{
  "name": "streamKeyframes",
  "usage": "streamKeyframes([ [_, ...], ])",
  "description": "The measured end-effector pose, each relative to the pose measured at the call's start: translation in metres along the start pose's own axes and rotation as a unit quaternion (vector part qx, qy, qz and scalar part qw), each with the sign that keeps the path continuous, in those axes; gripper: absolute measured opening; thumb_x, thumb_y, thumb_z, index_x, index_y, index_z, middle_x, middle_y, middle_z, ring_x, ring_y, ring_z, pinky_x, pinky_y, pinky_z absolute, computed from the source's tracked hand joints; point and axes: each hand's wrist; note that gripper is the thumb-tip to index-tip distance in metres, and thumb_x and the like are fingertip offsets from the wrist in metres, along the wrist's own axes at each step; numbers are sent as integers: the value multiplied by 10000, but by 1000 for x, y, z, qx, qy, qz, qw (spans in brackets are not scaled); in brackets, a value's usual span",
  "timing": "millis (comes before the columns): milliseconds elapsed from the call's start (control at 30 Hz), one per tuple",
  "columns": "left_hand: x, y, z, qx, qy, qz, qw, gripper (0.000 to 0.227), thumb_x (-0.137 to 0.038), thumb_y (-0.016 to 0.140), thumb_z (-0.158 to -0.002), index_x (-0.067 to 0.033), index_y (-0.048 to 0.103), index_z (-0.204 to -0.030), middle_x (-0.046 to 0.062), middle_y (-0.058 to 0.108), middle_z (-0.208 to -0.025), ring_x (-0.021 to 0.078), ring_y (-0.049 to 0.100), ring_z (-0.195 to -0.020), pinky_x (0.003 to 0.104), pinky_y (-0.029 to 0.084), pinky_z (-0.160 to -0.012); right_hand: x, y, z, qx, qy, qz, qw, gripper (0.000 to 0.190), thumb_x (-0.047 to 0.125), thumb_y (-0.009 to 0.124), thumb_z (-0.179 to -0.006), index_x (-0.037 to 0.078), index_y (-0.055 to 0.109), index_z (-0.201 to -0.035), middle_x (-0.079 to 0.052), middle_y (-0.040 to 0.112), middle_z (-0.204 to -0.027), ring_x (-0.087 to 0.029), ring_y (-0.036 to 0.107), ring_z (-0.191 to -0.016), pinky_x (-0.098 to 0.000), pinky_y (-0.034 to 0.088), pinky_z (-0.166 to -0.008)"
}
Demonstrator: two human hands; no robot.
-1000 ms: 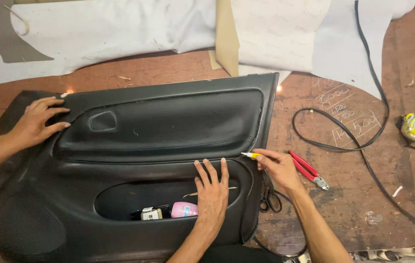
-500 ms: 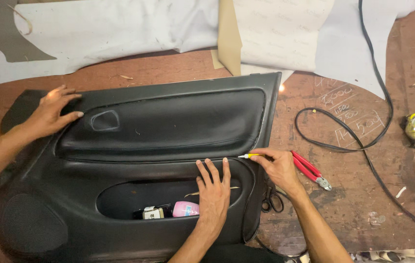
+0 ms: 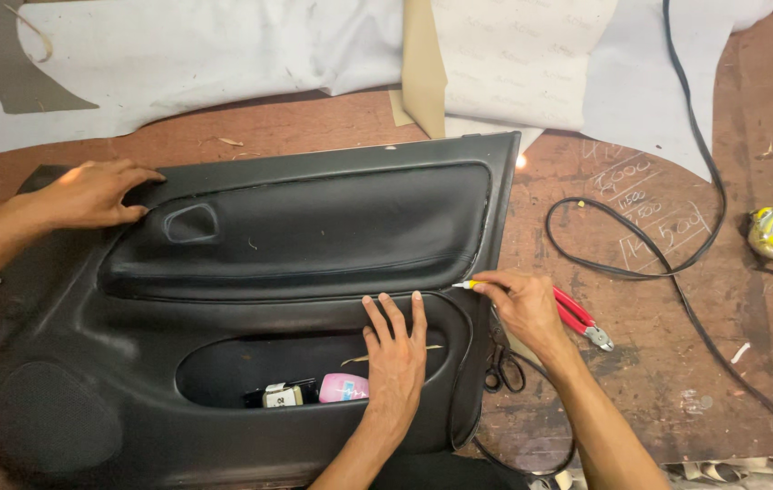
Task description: The person applies glue and attaches a rubber trim to a car door panel using a small tube of adhesive and their hands.
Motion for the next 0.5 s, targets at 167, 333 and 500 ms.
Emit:
streamKeyframes([
  [167,1,0,-2,17,2,-18,1000,747,-149,619,-878,-27,314,-1549,429,391,-1425,628,357,-1340,563,494,-960,1,5,0,18,-12,-44,999,160,129,764,-856,71,810,-997,-114,804,-926,-203,789,-795,-311,589,-711],
  [333,1,-5,-1,15,0,-17,1000,746,-161,616,-881,-24,312,-1548,429,388,-1425,635,356,-1335,565,493,-956,-5,-1,-5,6,8,-14,1000,164,124,756,-856,75,805,-1005,-116,797,-917,-207,785,-773,-319,585,-678],
  [500,0,-4,-2,10,4,-12,1000,734,-163,611,-889,-22,314,-1545,428,390,-1425,632,359,-1333,567,493,-957,-6,2,-4,4,-27,-9,1000,170,127,775,-833,77,810,-992,-126,792,-907,-218,789,-773,-324,586,-674],
])
Point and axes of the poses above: each hand's wrist, its own z-axis away from the middle knuckle, its own y-axis out of the palm, x = y × z
